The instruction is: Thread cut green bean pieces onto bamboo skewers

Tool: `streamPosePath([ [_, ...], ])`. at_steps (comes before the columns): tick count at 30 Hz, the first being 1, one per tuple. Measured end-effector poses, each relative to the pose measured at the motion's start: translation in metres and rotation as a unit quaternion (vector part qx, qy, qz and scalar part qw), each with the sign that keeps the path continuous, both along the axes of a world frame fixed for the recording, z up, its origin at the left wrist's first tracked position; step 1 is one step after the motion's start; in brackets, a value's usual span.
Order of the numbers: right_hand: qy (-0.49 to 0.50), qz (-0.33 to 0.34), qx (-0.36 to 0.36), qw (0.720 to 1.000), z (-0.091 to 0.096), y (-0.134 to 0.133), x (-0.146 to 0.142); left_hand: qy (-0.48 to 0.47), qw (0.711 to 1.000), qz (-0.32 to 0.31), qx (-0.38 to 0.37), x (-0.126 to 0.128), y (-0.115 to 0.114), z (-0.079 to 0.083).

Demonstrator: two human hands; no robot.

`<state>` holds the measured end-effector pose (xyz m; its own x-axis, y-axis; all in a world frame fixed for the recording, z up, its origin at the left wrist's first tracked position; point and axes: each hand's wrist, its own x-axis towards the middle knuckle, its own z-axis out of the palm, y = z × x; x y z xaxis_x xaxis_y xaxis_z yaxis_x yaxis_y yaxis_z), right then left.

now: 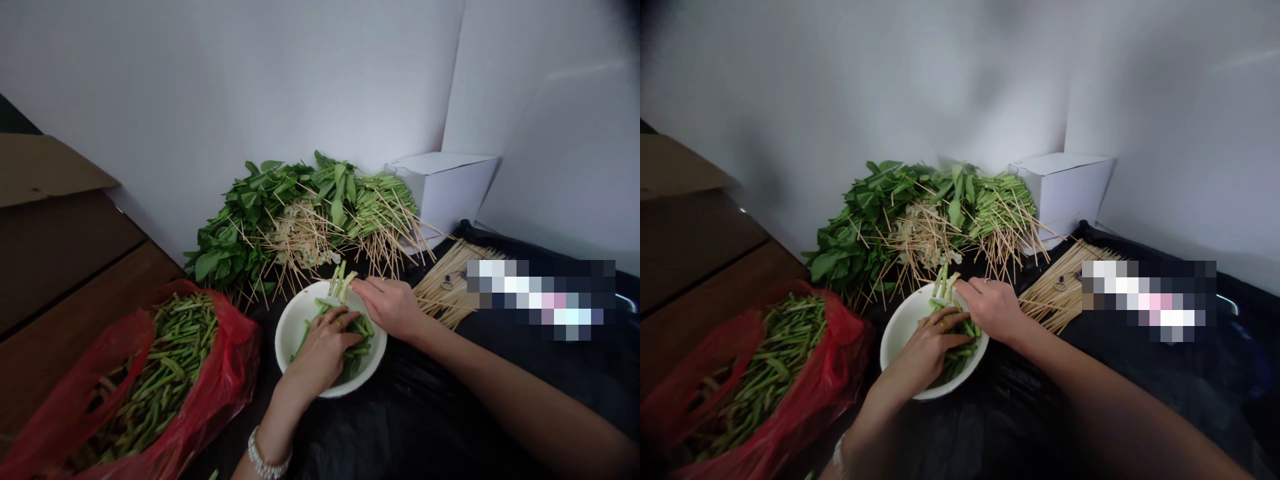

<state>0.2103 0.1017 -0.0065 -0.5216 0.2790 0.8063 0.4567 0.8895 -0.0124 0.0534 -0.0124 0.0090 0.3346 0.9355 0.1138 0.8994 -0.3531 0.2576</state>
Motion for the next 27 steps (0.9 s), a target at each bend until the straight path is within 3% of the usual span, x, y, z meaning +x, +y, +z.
streamPosePath([
  [4, 0.007, 0.009, -0.001, 1.000, 0.002, -0.001, 0.001, -0.043, 0.998, 0.026, 0.037, -0.003, 0.003, -0.003],
  [8, 0.032, 0.020, -0.006, 0.999, 0.004, -0.001, 0.002, -0.196, 0.967, 0.116, 0.112, -0.018, 0.005, -0.002],
  [10, 0.043, 0.025, -0.009, 0.999, 0.004, -0.001, 0.002, -0.294, 0.931, 0.178, 0.123, -0.026, 0.004, -0.001],
  [14, 0.044, 0.032, -0.009, 0.998, 0.004, -0.001, 0.002, -0.495, 0.813, 0.279, 0.128, -0.036, 0.003, 0.004],
  [21, 0.001, 0.042, 0.002, 0.999, 0.001, -0.005, 0.000, -0.730, 0.632, 0.256, 0.042, -0.036, 0.003, 0.010],
  [23, -0.012, 0.045, 0.014, 0.999, 0.000, -0.006, -0.001, -0.756, 0.606, 0.245, 0.024, -0.037, 0.003, 0.011],
  [27, -0.021, 0.051, 0.036, 0.998, -0.001, -0.008, -0.002, -0.771, 0.591, 0.236, 0.012, -0.038, 0.003, 0.010],
])
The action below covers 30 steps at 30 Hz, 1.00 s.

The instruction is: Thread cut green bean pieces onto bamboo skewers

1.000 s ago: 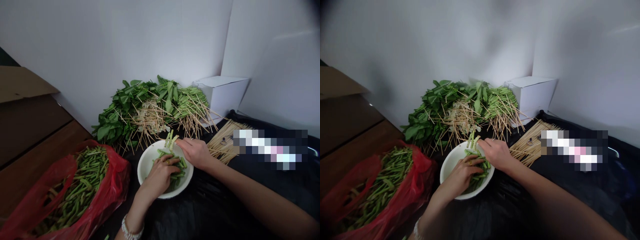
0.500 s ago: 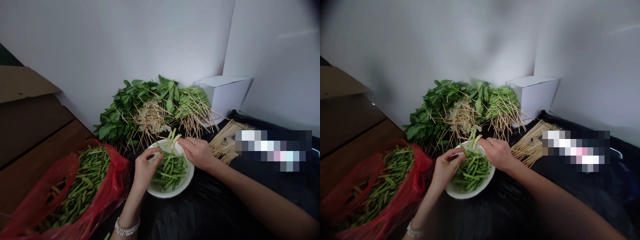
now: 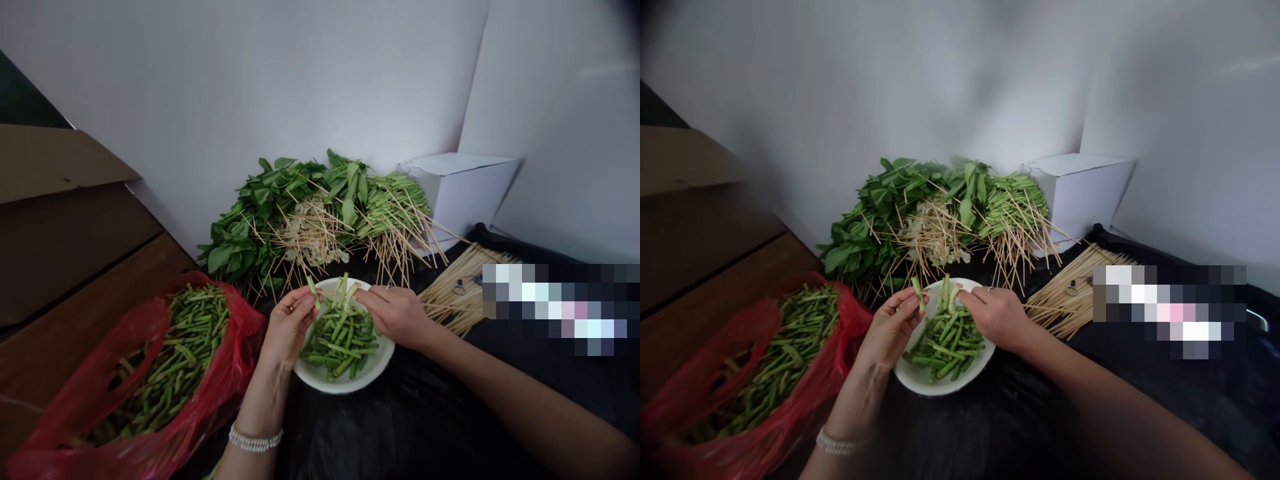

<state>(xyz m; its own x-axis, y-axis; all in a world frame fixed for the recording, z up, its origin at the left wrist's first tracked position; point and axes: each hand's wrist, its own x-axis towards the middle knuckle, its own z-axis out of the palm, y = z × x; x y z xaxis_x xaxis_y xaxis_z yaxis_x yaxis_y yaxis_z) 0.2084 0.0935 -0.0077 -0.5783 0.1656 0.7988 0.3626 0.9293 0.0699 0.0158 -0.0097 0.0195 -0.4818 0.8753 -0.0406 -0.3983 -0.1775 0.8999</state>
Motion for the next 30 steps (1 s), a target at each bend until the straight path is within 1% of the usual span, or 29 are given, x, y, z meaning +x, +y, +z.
streamPosePath([
  [7, 0.000, -0.005, 0.008, 1.000, 0.0003, 0.0001, 0.0000, -0.003, 1.000, 0.001, 0.005, -0.0032, 0.0009, -0.0023],
  [18, -0.008, -0.011, 0.011, 1.000, 0.0010, -0.0007, 0.0004, -0.022, 1.000, 0.007, -0.005, -0.0011, -0.0009, 0.0027],
  [25, -0.010, -0.013, 0.007, 1.000, 0.0016, -0.0011, 0.0008, -0.037, 0.999, -0.020, -0.009, -0.0014, -0.0008, 0.0031],
  [30, -0.005, -0.014, 0.013, 1.000, 0.0020, -0.0011, 0.0009, -0.034, 0.999, -0.016, -0.004, -0.0031, -0.0005, 0.0023],
])
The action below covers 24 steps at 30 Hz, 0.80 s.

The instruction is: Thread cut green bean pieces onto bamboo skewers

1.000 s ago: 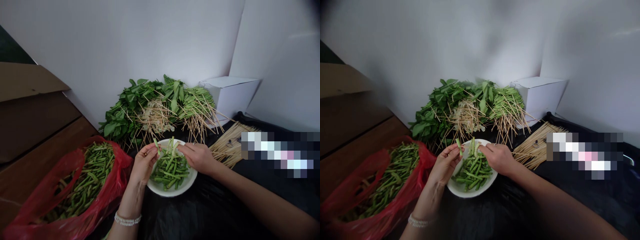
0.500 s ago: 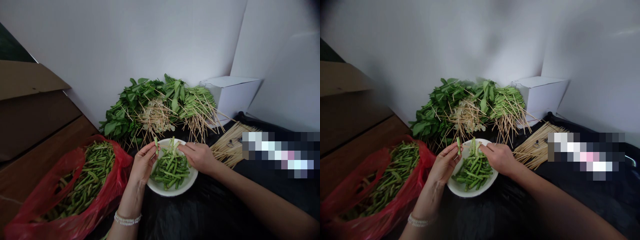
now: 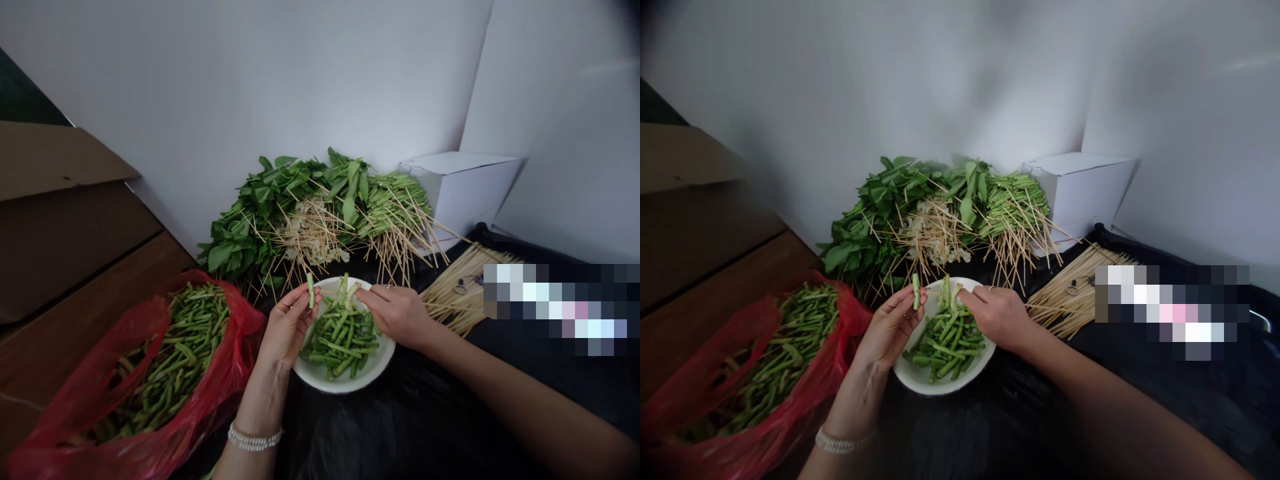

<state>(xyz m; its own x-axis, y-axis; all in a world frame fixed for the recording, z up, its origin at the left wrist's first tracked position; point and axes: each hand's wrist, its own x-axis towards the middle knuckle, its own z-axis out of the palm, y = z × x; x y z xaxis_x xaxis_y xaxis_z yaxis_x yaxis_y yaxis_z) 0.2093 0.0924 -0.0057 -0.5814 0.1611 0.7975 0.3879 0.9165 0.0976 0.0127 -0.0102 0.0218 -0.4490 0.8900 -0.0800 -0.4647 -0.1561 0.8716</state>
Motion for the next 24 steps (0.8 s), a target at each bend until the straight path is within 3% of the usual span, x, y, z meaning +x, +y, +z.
streamPosePath([
  [7, -0.007, 0.002, -0.007, 1.000, -0.0016, -0.0001, -0.0003, 0.018, 1.000, -0.001, 0.005, 0.0034, -0.0004, -0.0003],
  [16, -0.016, 0.004, -0.001, 1.000, -0.0022, -0.0008, -0.0004, 0.080, 0.996, 0.041, -0.004, 0.0037, 0.0007, -0.0031],
  [24, -0.019, 0.006, -0.013, 1.000, -0.0036, -0.0009, -0.0003, 0.022, 0.999, 0.009, -0.045, 0.0014, -0.0003, -0.0003],
])
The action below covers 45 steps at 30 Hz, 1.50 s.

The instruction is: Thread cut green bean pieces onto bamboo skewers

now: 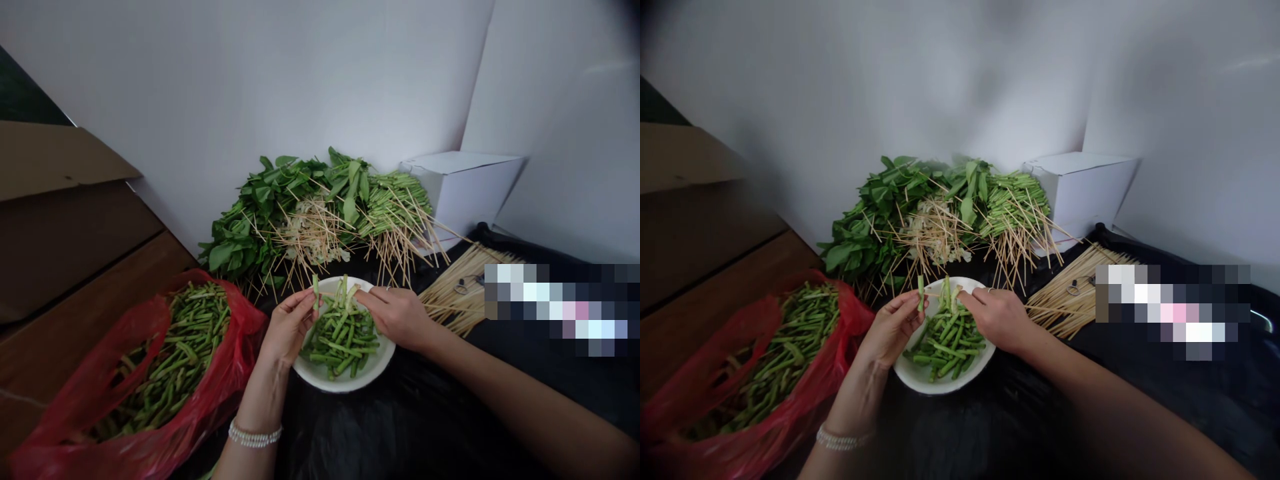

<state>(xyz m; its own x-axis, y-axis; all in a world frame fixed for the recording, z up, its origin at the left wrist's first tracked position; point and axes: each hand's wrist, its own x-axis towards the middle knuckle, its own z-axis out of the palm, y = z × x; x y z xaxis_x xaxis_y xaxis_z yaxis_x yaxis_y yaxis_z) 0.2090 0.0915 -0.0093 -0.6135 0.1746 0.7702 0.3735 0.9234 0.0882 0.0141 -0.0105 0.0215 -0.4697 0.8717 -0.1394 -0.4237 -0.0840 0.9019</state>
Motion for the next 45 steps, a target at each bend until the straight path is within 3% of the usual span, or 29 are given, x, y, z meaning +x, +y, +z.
streamPosePath([
  [6, -0.011, 0.010, -0.022, 1.000, 0.001, -0.002, 0.000, -0.003, 1.000, -0.027, -0.002, 0.001, 0.001, -0.001],
  [18, -0.033, 0.013, -0.045, 0.998, 0.001, -0.003, 0.001, 0.055, 0.998, -0.014, -0.002, 0.005, 0.003, -0.006],
  [28, -0.074, 0.034, -0.124, 0.989, 0.002, -0.001, 0.002, 0.054, 0.998, -0.031, -0.004, 0.005, 0.003, -0.007],
  [38, -0.078, 0.024, -0.074, 0.994, 0.006, -0.008, -0.002, 0.154, 0.986, -0.064, -0.020, 0.013, 0.003, -0.011],
  [42, -0.006, -0.002, -0.051, 0.999, 0.005, 0.004, 0.001, 0.287, 0.951, -0.115, -0.028, 0.015, -0.003, -0.006],
  [45, 0.030, -0.029, -0.055, 0.998, 0.003, 0.014, 0.006, 0.465, 0.856, -0.224, -0.025, 0.018, -0.011, -0.002],
])
